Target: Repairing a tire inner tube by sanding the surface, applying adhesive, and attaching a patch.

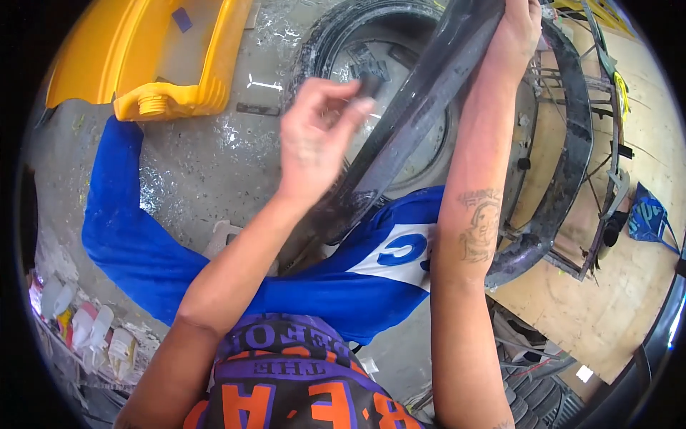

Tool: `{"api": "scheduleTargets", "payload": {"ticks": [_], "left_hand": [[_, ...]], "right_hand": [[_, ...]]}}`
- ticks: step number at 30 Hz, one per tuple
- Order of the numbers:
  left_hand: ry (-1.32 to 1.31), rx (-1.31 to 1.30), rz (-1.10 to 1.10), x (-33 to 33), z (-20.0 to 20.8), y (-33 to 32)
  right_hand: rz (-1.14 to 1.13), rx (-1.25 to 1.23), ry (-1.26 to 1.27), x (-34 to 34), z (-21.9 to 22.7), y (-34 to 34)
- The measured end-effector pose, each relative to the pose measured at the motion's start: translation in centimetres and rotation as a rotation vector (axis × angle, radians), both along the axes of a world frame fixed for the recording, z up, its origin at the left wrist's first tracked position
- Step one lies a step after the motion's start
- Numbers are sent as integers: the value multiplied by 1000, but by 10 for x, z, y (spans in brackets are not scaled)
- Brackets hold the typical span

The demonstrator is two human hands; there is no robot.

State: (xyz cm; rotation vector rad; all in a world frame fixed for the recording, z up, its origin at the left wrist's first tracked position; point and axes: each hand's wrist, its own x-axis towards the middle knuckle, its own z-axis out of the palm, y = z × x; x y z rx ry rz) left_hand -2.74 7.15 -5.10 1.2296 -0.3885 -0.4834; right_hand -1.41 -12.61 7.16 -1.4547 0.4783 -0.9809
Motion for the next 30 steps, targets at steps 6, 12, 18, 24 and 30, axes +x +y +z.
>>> {"api": "scheduleTargets", "payload": {"ticks": [6, 12, 18, 24, 30], "left_hand": [[-38, 39, -97, -29, -19, 56], [-140, -17, -87, -31, -12, 31], [-87, -73, -60, -20, -22, 21], [-540, 306, -307, 18, -25, 61], [-831, 500, -495, -3, -14, 77]], "right_hand": [[16, -10, -38, 0, -4, -16], [72, 97, 37, -4, 1, -24], [218, 380, -99, -2, -12, -40], [162, 171, 72, -13, 1, -50], [137, 22, 103, -5, 3, -22]]}}
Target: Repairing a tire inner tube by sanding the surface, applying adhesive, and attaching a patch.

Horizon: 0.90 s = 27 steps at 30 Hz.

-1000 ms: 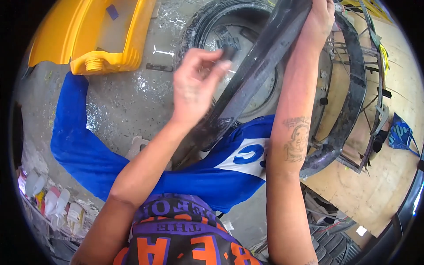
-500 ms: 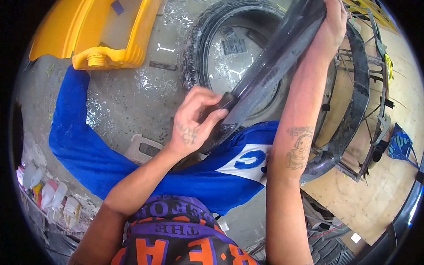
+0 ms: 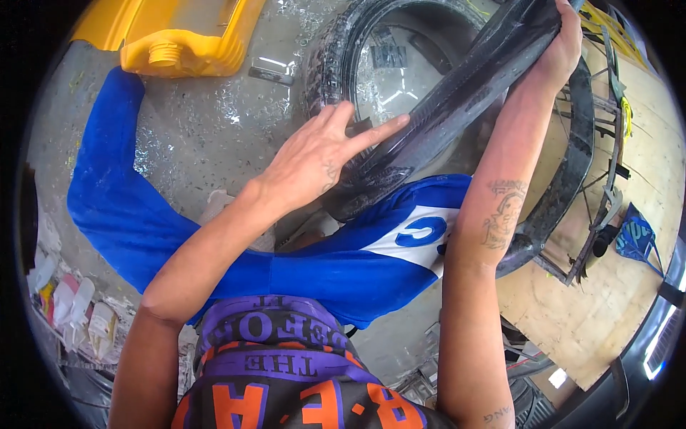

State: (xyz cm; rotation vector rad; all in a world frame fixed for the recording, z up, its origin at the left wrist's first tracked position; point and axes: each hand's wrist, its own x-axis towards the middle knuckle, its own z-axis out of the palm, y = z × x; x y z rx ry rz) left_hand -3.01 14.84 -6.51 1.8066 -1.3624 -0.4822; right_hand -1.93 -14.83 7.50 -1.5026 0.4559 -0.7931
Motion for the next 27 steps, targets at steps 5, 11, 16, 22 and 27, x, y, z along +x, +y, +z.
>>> {"api": "scheduleTargets", "payload": {"ticks": [5, 11, 16, 22, 27], "left_hand": [[-6, 59, -57, -3, -4, 18], [0, 107, -101, -5, -11, 38], [633, -221, 325, -10, -4, 20], [870, -449, 402, -38, -10, -22], [722, -524, 414, -31, -10, -45]], "right_hand": [[4, 33, -21, 2, -1, 0], [-20, 32, -53, 5, -1, 6], [-34, 55, -59, 1, 0, 6], [-76, 60, -75, -2, -1, 3], [-136, 70, -63, 2, -1, 0]]}}
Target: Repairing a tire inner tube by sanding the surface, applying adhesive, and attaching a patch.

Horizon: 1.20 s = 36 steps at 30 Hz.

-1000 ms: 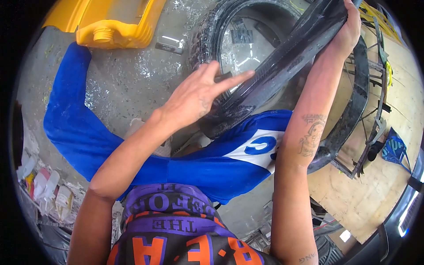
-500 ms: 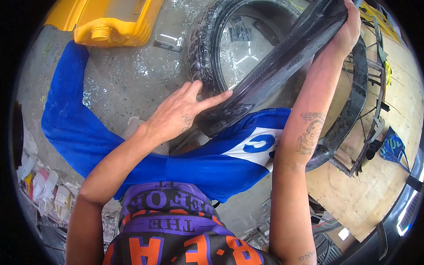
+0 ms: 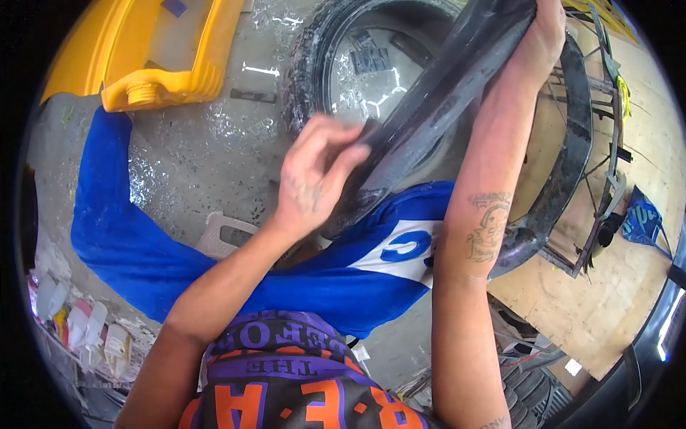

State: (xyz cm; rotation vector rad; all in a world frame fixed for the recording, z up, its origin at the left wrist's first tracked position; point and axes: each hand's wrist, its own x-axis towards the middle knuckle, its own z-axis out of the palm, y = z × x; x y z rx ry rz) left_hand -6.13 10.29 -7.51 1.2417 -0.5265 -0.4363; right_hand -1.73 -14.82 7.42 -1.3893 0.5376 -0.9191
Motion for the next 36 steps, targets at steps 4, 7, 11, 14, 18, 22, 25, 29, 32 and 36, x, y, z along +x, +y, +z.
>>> {"api": "scheduleTargets", "payload": {"ticks": [4, 7, 11, 14, 18, 22, 25, 29, 32, 36], "left_hand": [[14, -40, -80, -5, 0, -3], [40, -36, -64, 9, 11, -16], [-167, -3, -7, 3, 4, 6], [-46, -78, -5, 24, 20, -37], [-68, -28, -16, -1, 13, 0], [-113, -25, 24, 19, 15, -25], [-64, -22, 3, 2, 13, -8], [-58, -21, -2, 18, 22, -29], [-32, 8, 7, 16, 23, -23], [-160, -35, -14, 9, 16, -16]], "right_hand": [[1, -97, -60, -5, -7, -6], [-54, 34, -56, -1, 0, 7], [24, -16, -126, 5, -13, 11], [2, 32, -30, -2, 5, 16], [91, 544, -323, 4, -20, -10], [19, 10, -98, 9, -3, 20], [-5, 10, -32, 0, -1, 19], [-84, -8, -10, 7, -1, 20], [-89, -10, 19, -2, 1, 20], [-38, -37, -82, 4, -4, 20]]}}
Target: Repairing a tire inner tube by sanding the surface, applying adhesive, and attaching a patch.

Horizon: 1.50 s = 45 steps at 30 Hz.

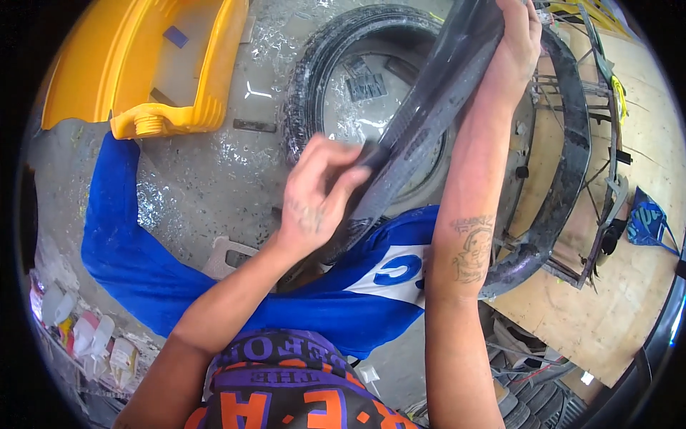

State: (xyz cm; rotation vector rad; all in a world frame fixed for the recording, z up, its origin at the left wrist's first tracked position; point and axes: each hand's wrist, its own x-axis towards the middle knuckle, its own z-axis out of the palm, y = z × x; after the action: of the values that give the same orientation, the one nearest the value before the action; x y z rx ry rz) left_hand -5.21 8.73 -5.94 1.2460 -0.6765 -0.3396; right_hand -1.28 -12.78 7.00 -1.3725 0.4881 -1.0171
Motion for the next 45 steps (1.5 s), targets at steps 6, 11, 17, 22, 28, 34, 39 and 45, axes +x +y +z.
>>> {"api": "scheduleTargets", "payload": {"ticks": [6, 11, 17, 22, 28, 34, 39, 45], "left_hand": [[15, 35, -29, -8, -4, 11], [232, -88, 28, 13, 3, -26], [118, -53, 30, 5, -3, -18], [244, 77, 180, 93, 9, -13], [-643, 1066, 53, 396, -82, 43], [-881, 1679, -358, 481, -179, -7], [-764, 1535, -490, 433, -180, -6], [-694, 789, 47, 334, -5, 51]], "right_hand": [[3, -4, 15, -6, 0, -13], [95, 201, 65, -9, 3, -22], [105, 200, 69, -15, 4, -21], [80, 240, 69, -15, 0, -28], [105, 230, 83, -10, 12, -11], [40, 147, 132, -5, 10, 1], [-8, 75, 201, 3, 10, 21], [249, 246, 2, -10, 4, -27]]}}
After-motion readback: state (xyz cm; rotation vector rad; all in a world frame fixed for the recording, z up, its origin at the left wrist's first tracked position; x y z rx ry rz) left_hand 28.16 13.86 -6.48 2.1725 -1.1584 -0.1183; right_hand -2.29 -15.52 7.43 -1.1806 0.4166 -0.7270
